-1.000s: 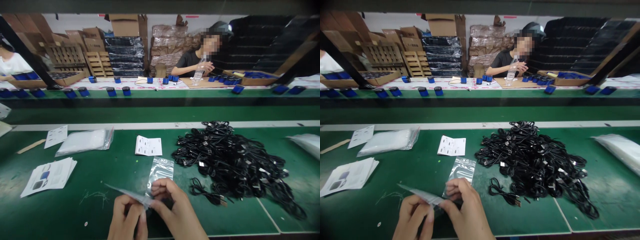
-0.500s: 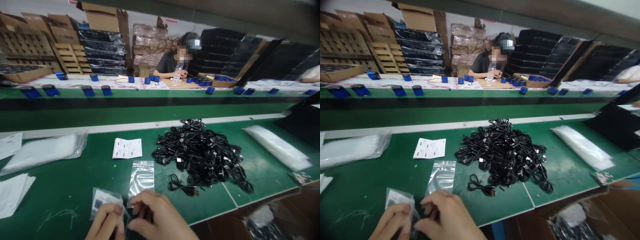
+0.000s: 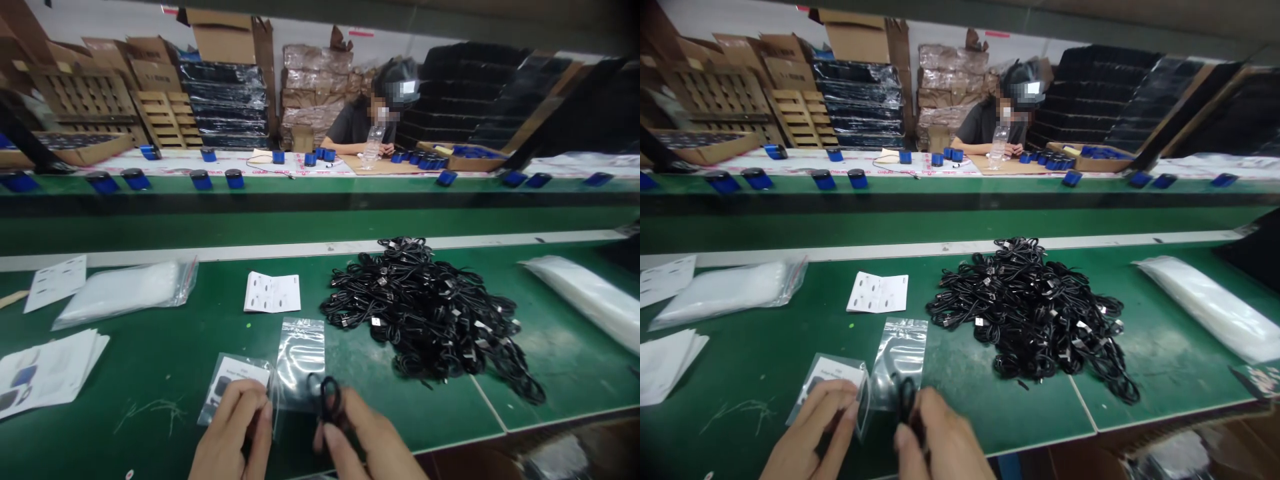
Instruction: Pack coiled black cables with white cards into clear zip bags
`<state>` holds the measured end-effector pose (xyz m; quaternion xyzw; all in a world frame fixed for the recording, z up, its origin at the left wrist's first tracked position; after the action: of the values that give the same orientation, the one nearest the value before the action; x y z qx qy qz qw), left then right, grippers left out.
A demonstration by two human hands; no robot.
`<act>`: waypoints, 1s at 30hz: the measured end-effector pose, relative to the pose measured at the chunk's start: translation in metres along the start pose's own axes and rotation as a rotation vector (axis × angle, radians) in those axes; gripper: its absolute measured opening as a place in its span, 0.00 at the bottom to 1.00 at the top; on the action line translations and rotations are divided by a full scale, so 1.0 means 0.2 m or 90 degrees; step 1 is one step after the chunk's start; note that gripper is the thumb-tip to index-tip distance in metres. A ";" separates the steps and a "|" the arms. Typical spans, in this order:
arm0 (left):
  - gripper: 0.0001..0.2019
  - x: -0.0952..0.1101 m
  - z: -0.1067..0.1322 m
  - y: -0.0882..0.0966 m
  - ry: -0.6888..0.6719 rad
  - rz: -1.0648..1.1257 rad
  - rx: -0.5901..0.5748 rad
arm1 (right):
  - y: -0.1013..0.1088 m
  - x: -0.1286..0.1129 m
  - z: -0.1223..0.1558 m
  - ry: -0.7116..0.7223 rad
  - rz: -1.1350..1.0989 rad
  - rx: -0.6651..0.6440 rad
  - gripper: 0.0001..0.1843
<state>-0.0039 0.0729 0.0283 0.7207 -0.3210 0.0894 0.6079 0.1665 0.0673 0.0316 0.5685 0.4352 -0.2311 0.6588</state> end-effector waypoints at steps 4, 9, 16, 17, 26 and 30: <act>0.05 -0.04 0.02 0.00 0.007 -0.017 0.006 | -0.11 -0.06 -0.07 0.014 -0.078 -0.093 0.09; 0.06 -0.07 0.04 -0.01 0.044 -0.004 0.020 | -0.16 -0.03 -0.08 0.043 0.042 -0.073 0.16; 0.06 -0.02 0.09 -0.04 0.060 -0.009 0.130 | -0.28 -0.03 -0.07 0.091 0.098 -0.043 0.19; 0.07 -0.01 0.09 -0.04 0.061 -0.007 0.147 | -0.27 -0.02 -0.08 0.053 0.044 -0.027 0.17; 0.09 0.04 0.10 0.00 0.062 0.004 0.195 | -0.18 -0.02 -0.04 -0.155 -0.600 -0.053 0.18; 0.09 0.06 0.09 0.01 0.042 -0.002 0.207 | -0.20 0.06 -0.03 -0.251 -0.647 0.007 0.17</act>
<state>-0.0003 0.0515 0.0308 0.8066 -0.2813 0.1628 0.4937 0.1394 0.0653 0.0002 0.2358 0.5224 -0.6251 0.5299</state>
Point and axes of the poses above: each hand's wrist, its own z-axis away from the middle knuckle, its own y-axis out of the back of the hand, x = y × z, the point moved 6 cm from there along -z, towards the middle knuckle, and after that the axes turned 3 degrees about -z, right-handed, at the moved point
